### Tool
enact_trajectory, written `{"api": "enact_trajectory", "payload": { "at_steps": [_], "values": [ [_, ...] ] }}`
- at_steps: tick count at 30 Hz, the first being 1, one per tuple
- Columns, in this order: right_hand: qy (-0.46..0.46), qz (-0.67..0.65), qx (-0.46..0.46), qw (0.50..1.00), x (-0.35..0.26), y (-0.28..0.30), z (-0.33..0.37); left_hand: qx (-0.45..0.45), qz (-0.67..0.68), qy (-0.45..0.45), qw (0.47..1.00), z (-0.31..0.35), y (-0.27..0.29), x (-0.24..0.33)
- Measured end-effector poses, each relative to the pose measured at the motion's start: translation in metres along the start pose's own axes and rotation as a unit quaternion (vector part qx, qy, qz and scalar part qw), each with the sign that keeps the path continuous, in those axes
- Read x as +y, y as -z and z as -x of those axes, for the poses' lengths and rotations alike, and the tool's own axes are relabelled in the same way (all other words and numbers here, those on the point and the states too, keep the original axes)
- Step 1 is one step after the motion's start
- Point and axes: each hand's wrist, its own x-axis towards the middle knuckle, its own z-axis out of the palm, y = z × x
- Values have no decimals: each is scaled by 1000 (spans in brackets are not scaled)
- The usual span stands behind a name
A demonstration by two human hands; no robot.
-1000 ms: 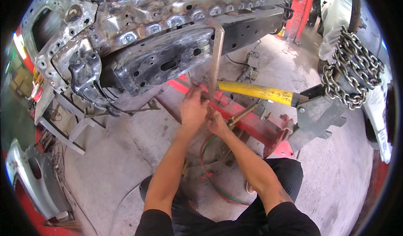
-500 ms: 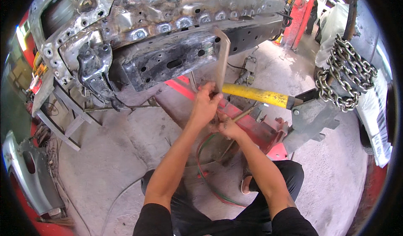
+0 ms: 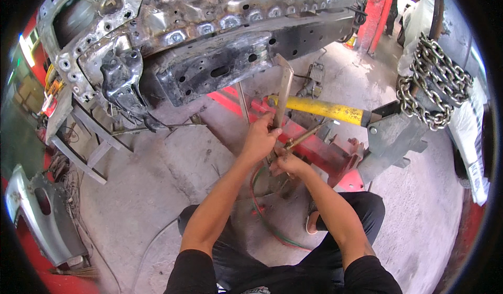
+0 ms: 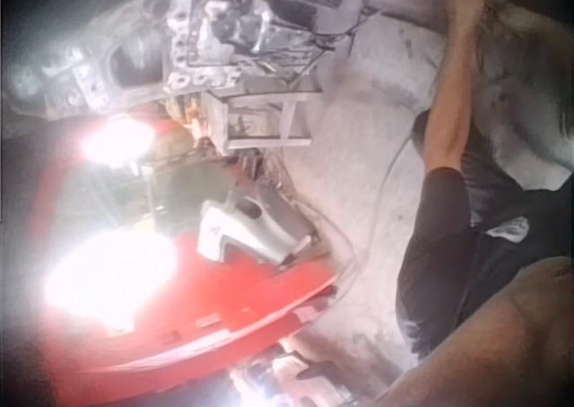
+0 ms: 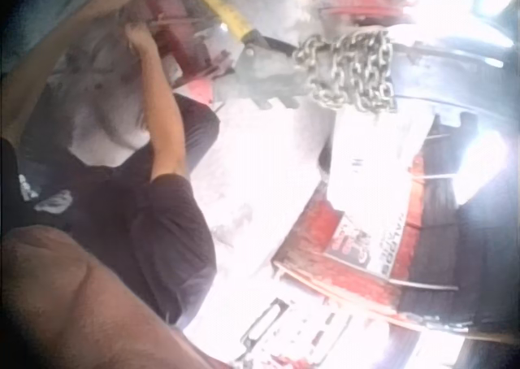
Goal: The person welds a car frame using a welding torch and filler rod, then uses a hammer to tap the welds. The person repeats this process on different sections of the frame.
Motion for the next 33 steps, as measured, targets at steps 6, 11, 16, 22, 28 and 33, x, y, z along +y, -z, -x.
{"api": "enact_trajectory", "payload": {
  "at_steps": [6, 11, 16, 22, 28, 33],
  "values": [
    [-62, -59, -17, 996, 21, -24, 19, -69, -35, 28, 997, 15, -12, 2],
    [-53, -130, -13, 990, 29, -10, 38, -111, -21, 44, 993, 12, -33, 11],
    [-22, -109, 21, 994, 6, 8, 47, -109, 28, 21, 993, -4, -47, 8],
    [34, -13, 85, 996, 3, 59, 34, -110, 49, -10, 993, -45, -78, 30],
    [-4, 28, 102, 994, -47, 119, 34, -67, 23, -18, 997, -94, -94, 51],
    [0, -4, 113, 994, -31, 159, 5, -63, 30, -40, 997, -126, -114, 69]
  ]
}}
